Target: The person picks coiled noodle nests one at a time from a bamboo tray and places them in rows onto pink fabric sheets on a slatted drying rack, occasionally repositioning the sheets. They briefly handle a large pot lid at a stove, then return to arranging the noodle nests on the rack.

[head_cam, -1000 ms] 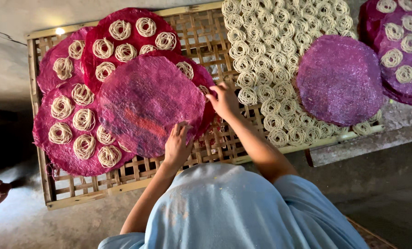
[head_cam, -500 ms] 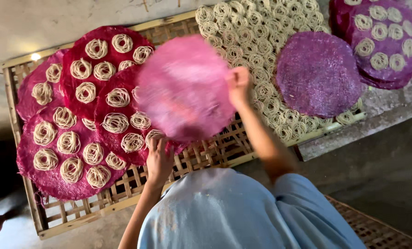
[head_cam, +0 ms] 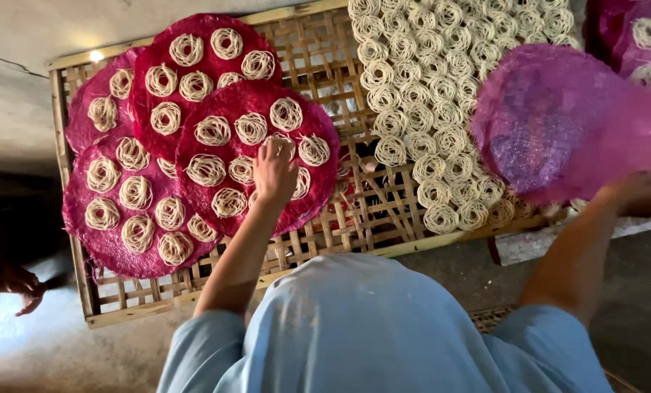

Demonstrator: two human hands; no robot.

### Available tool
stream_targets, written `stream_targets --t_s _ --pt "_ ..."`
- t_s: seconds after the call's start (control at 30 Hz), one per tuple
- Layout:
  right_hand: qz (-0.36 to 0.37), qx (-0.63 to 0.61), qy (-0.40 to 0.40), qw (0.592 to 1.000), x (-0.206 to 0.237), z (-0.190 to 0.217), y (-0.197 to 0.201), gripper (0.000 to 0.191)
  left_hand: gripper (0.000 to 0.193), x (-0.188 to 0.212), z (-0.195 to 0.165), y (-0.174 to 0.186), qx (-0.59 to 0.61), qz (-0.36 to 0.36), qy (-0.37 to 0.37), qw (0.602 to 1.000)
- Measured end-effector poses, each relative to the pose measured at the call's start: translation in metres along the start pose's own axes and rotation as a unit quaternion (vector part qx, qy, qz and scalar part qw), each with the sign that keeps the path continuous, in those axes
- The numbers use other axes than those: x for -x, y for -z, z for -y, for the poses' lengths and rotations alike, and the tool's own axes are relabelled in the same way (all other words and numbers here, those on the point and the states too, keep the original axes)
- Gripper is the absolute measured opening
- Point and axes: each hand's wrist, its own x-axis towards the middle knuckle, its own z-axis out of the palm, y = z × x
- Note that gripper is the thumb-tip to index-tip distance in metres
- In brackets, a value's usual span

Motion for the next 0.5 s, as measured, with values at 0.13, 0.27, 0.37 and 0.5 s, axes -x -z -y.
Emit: stream_targets --t_s 0.13,0.27,0.37,0.5 --pt "0.010 -0.153 0.135 0.979 0.055 0.022 -0.003 0.042 0.039 -0.028 -0.007 -0.024 -0.044 0.043 0.046 0.997" --pt "0.281 -0.387 0.160 0.864 0.176 0.096 0.016 0.023 0.027 -0.038 -0.004 -0.040 -0.009 0.069 0.036 0.997" --pt "0.447 -0.497 0.117 0.735 0.270 0.153 0.035 0.022 0.034 -0.044 0.001 -0.046 0.052 0.049 0.025 0.997" --pt "0.684 -0.480 -0.015 0.550 0.339 0.197 0.045 0.031 0.033 -0.041 -0.015 -0.047 0.184 0.088 0.053 0.977"
